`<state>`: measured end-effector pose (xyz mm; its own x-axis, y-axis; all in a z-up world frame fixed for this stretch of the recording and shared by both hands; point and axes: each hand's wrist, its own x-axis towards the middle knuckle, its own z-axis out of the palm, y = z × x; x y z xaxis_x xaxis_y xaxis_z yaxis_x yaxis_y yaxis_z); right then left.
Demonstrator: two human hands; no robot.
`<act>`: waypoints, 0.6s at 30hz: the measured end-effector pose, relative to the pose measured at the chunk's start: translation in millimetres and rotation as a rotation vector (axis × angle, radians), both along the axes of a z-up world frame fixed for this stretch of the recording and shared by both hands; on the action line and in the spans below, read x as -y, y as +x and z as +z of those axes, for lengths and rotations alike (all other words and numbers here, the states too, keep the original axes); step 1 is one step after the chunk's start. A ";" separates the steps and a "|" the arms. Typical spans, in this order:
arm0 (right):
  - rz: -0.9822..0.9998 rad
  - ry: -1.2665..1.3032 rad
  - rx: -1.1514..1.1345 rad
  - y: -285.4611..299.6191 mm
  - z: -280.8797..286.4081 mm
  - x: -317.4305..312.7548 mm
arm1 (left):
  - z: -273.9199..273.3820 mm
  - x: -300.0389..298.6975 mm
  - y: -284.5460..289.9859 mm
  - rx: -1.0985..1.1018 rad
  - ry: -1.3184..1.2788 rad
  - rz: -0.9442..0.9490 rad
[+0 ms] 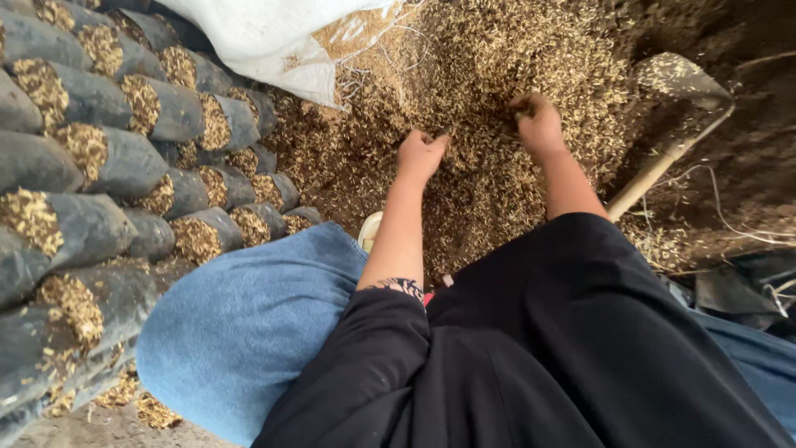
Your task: The person scoops a loose, straw-like substrate from a large pile and fills small black plastic planting pouches. The filled pouches are then placed in a row next to a stack of previously filled pouches.
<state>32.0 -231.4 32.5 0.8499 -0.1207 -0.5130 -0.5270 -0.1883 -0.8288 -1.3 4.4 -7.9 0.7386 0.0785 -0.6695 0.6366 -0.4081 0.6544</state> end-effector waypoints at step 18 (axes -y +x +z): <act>0.518 -0.563 0.461 -69.4 56.1 -73.9 | 5.7 1.5 -10.3 0.164 0.142 -0.082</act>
<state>-37.4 -157.5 88.6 0.9749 0.2048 -0.0876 0.0998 -0.7534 -0.6499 -11.6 2.9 -2.1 0.8444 0.0983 -0.5266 0.4873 -0.5494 0.6787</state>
